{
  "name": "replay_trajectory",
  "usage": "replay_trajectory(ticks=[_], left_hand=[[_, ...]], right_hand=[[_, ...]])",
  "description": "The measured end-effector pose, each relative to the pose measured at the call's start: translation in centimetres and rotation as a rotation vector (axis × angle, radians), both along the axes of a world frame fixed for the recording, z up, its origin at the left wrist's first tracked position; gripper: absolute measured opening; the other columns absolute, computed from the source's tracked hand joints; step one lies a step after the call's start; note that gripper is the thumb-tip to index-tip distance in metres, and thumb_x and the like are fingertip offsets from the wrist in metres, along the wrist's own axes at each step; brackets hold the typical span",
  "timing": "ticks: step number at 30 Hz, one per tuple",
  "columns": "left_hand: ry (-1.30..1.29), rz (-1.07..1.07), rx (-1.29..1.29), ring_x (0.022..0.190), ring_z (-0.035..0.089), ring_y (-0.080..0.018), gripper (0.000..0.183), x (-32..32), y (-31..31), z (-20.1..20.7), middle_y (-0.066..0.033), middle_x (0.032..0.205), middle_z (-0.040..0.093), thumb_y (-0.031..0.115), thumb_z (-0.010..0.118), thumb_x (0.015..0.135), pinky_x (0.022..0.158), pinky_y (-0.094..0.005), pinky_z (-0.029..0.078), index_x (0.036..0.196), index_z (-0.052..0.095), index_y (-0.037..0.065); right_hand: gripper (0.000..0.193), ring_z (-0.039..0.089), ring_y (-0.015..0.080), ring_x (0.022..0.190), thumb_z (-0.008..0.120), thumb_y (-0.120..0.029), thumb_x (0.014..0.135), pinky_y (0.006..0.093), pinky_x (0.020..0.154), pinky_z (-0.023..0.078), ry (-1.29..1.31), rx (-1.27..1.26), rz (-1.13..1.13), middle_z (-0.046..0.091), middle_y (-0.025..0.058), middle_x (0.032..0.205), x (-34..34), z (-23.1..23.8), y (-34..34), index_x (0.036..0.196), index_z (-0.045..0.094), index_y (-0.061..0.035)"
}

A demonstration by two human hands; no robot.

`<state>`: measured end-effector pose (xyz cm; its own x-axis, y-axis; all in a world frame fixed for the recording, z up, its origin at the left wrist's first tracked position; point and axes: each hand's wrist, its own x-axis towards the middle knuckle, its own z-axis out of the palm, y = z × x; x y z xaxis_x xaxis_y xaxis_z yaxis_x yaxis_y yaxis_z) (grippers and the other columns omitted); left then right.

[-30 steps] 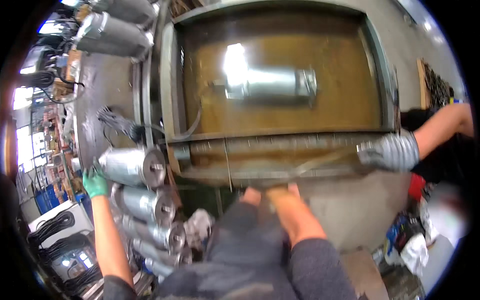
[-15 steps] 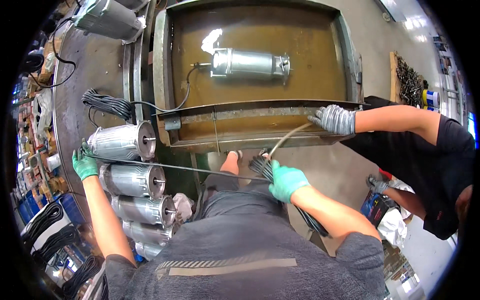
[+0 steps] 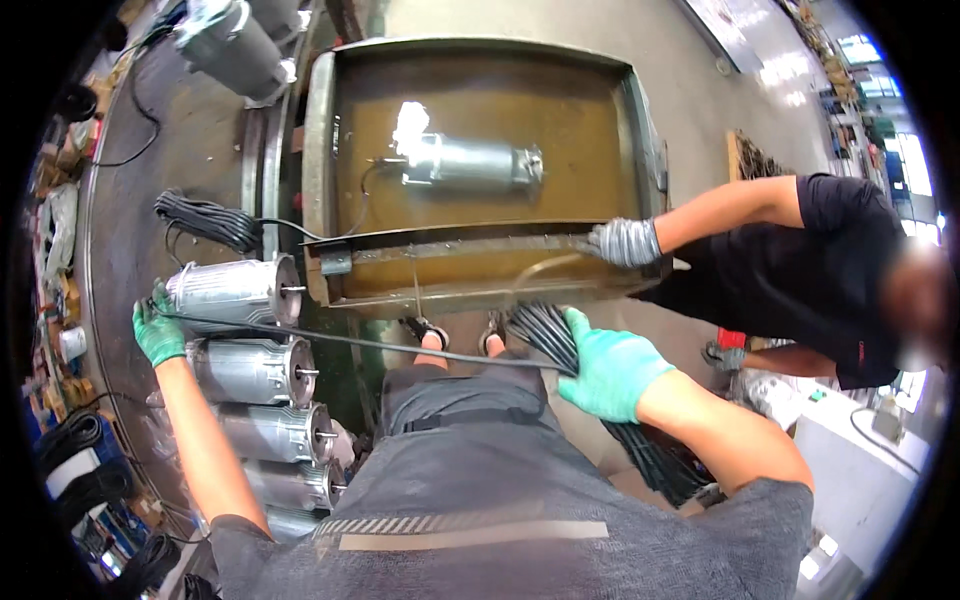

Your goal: The person tests metal pumps for leaks by submerging them in a tank of water, rotating them, and observing for bubbles. They pick up the pumps, connect a cable, submerge the pump, and place tested units back onto a workbench.

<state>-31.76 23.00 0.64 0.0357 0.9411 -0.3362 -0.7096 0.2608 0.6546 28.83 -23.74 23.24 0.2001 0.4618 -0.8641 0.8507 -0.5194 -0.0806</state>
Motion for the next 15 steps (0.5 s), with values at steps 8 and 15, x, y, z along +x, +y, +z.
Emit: replay_trajectory(ticks=[8, 15], left_hand=[[0.147, -0.011, -0.082, 0.095, 0.064, -0.0271, 0.014, 3.8, -6.5, 4.4, -0.0078, 0.094, 0.065, 0.022, 0.058, 0.1, 0.09, -0.043, 0.056, 0.097, 0.063, 0.009], [-0.089, -0.072, 0.02, 0.099, 0.072, -0.028, 0.037, 6.3, -14.5, 9.5, -0.0083, 0.116, 0.072, 0.03, 0.057, 0.104, 0.083, -0.0428, 0.061, 0.137, 0.059, 0.014]], right_hand=[[0.074, 0.071, 0.0388, 0.088, 0.085, -0.025, 0.071, 0.0464, 0.076, 0.057, 0.093, 0.803, 0.403, 0.07, 0.0208, 0.098, -5.2, 6.8, 8.9, 0.134, 0.054, -0.0006], [0.047, 0.067, 0.0339, 0.082, 0.082, -0.012, 0.065, 0.045, 0.072, 0.051, 0.299, 1.624, 0.934, 0.07, 0.012, 0.098, -15.3, 16.8, 22.0, 0.109, 0.065, -0.0045]])
